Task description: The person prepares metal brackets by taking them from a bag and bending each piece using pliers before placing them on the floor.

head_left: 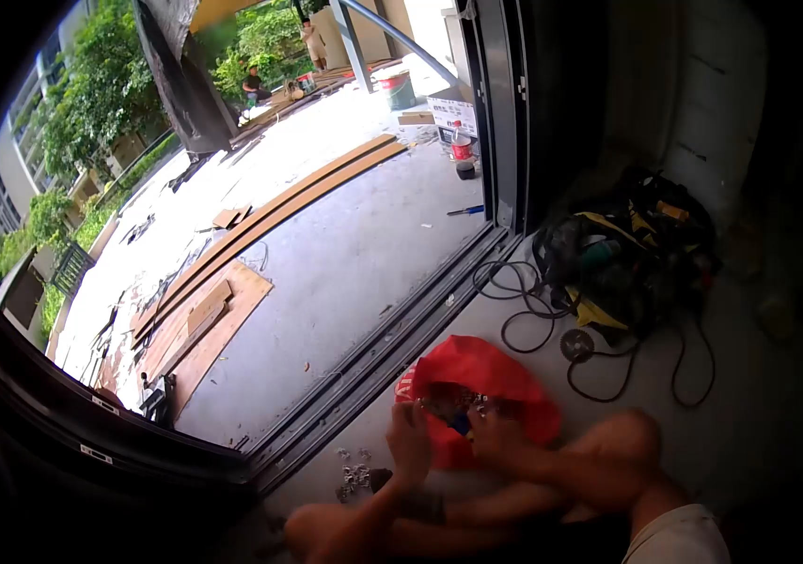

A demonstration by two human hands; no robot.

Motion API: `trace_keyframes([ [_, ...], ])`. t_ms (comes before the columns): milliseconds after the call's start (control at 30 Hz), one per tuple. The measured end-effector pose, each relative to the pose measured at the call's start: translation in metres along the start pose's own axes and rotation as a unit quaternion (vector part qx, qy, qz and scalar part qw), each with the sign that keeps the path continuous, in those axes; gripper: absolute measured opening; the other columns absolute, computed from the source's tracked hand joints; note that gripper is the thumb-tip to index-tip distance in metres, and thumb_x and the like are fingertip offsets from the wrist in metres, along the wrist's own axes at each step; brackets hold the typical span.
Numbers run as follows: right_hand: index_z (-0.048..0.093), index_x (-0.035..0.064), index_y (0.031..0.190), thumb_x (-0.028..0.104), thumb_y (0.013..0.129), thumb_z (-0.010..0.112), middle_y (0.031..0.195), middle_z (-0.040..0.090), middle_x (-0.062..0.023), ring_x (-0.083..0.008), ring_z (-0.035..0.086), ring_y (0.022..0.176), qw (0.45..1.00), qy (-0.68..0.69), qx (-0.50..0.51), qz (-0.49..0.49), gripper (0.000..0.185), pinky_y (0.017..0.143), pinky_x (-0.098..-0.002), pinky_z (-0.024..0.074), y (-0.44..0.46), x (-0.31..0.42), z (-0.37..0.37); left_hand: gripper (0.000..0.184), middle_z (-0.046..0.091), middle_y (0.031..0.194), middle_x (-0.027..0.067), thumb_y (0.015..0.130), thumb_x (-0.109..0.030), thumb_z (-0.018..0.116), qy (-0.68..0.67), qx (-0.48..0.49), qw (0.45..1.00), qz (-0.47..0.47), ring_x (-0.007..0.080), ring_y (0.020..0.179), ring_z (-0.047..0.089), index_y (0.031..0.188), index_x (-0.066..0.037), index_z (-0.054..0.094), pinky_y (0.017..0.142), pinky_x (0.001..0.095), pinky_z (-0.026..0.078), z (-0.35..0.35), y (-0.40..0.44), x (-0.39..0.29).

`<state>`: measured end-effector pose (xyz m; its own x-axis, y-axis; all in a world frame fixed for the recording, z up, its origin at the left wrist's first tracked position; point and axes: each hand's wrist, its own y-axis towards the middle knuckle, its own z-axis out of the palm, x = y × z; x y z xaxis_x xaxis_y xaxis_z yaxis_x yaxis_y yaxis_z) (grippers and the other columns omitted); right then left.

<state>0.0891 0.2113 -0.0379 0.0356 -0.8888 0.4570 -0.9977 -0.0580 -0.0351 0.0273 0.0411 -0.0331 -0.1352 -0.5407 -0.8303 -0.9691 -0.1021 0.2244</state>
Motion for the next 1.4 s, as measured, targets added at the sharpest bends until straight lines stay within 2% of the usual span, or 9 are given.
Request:
trace_keyframes([
  [267, 0.050, 0.0036, 0.133, 0.029, 0.094, 0.062, 0.107, 0.065, -0.0313, -0.0444, 0.073, 0.078, 0.998, -0.035, -0.054, -0.018, 0.048, 0.068, -0.0560, 0.0592, 0.007, -0.004, 0.009, 0.025, 0.070, 0.088, 0.0231, 0.103, -0.025, 0.062, -0.023, 0.003, 1.000, 0.009, 0.0416, 0.083, 0.069, 0.101, 0.000, 0.062, 0.077, 0.0486, 0.052, 0.000, 0.007, -0.011],
  [333, 0.051, 0.0036, 0.132, 0.028, 0.094, 0.062, 0.107, 0.065, -0.0313, -0.0447, 0.073, 0.080, 0.997, -0.031, -0.067, -0.020, 0.047, 0.070, -0.0563, 0.0592, 0.010, -0.009, 0.014, 0.025, 0.070, 0.083, 0.0185, 0.103, -0.023, 0.061, -0.024, 0.010, 1.000, 0.011, 0.0324, 0.074, 0.070, 0.098, 0.001, 0.063, 0.070, 0.0436, 0.053, -0.001, 0.022, 0.009],
  [433, 0.053, 0.0037, 0.130, 0.028, 0.095, 0.062, 0.108, 0.065, -0.0317, -0.0456, 0.073, 0.083, 0.997, -0.015, -0.071, -0.021, 0.044, 0.072, -0.0572, 0.0590, 0.011, -0.009, 0.007, 0.024, 0.062, 0.072, 0.0037, 0.104, -0.020, 0.058, -0.125, 0.101, 0.986, -0.043, 0.0091, 0.061, 0.057, 0.099, 0.003, 0.064, 0.054, 0.0269, 0.045, -0.018, 0.048, 0.023],
  [533, 0.055, 0.0034, 0.128, 0.028, 0.095, 0.062, 0.110, 0.065, -0.0312, -0.0463, 0.072, 0.086, 0.998, -0.004, -0.063, -0.017, 0.042, 0.075, -0.0575, 0.0585, 0.009, -0.007, 0.002, 0.023, 0.061, 0.072, 0.0059, 0.105, -0.021, 0.058, -0.218, 0.180, 0.953, -0.106, 0.0118, 0.058, 0.054, 0.100, 0.000, 0.062, 0.055, 0.0292, 0.044, -0.039, 0.074, 0.044],
  [667, 0.057, 0.0026, 0.124, 0.028, 0.093, 0.064, 0.112, 0.067, -0.0281, -0.0454, 0.071, 0.093, 0.996, 0.065, -0.058, -0.027, 0.041, 0.080, -0.0550, 0.0579, 0.011, -0.013, 0.002, 0.022, 0.064, 0.075, 0.0086, 0.106, -0.021, 0.059, -0.294, 0.171, 0.933, -0.118, 0.0141, 0.061, 0.059, 0.107, 0.001, 0.055, 0.056, 0.0284, 0.047, -0.047, 0.078, 0.050],
  [967, 0.060, 0.0028, 0.122, 0.034, 0.093, 0.068, 0.113, 0.069, -0.0262, -0.0449, 0.069, 0.101, 0.983, 0.165, -0.009, 0.084, 0.044, 0.088, -0.0517, 0.0561, 0.021, -0.023, 0.006, 0.019, 0.071, 0.089, 0.0138, 0.103, -0.015, 0.063, -0.325, 0.171, 0.925, -0.103, 0.0161, 0.070, 0.065, 0.107, 0.001, 0.053, 0.064, 0.0292, 0.052, -0.044, 0.073, 0.042],
  [1100, 0.061, 0.0021, 0.121, 0.036, 0.092, 0.069, 0.109, 0.070, -0.0266, -0.0449, 0.070, 0.099, 0.987, 0.147, -0.030, 0.050, 0.045, 0.088, -0.0519, 0.0560, 0.023, -0.032, 0.015, 0.018, 0.072, 0.093, 0.0125, 0.100, -0.014, 0.069, -0.315, 0.159, 0.931, -0.089, 0.0156, 0.076, 0.066, 0.103, 0.000, 0.057, 0.069, 0.0285, 0.053, -0.046, 0.075, 0.045],
  [1300, 0.063, 0.0026, 0.124, 0.038, 0.092, 0.070, 0.110, 0.072, -0.0261, -0.0405, 0.071, 0.105, 0.974, 0.194, 0.114, 0.011, 0.048, 0.092, -0.0484, 0.0552, 0.016, -0.015, 0.006, 0.017, 0.073, 0.095, 0.0082, 0.091, -0.010, 0.078, -0.255, 0.178, 0.947, -0.083, 0.0133, 0.082, 0.066, 0.097, -0.001, 0.065, 0.073, 0.0272, 0.052, -0.060, 0.081, 0.041],
  [1400, 0.069, 0.0020, 0.112, 0.032, 0.089, 0.067, 0.098, 0.073, -0.0225, -0.0383, 0.071, 0.094, 0.949, 0.250, 0.193, 0.012, 0.038, 0.086, -0.0471, 0.0545, 0.014, -0.012, 0.028, 0.026, 0.072, 0.095, 0.0068, 0.092, -0.010, 0.077, -0.299, 0.143, 0.942, -0.053, 0.0126, 0.081, 0.065, 0.115, 0.000, 0.066, 0.072, 0.0264, 0.053, -0.063, 0.079, 0.030],
])
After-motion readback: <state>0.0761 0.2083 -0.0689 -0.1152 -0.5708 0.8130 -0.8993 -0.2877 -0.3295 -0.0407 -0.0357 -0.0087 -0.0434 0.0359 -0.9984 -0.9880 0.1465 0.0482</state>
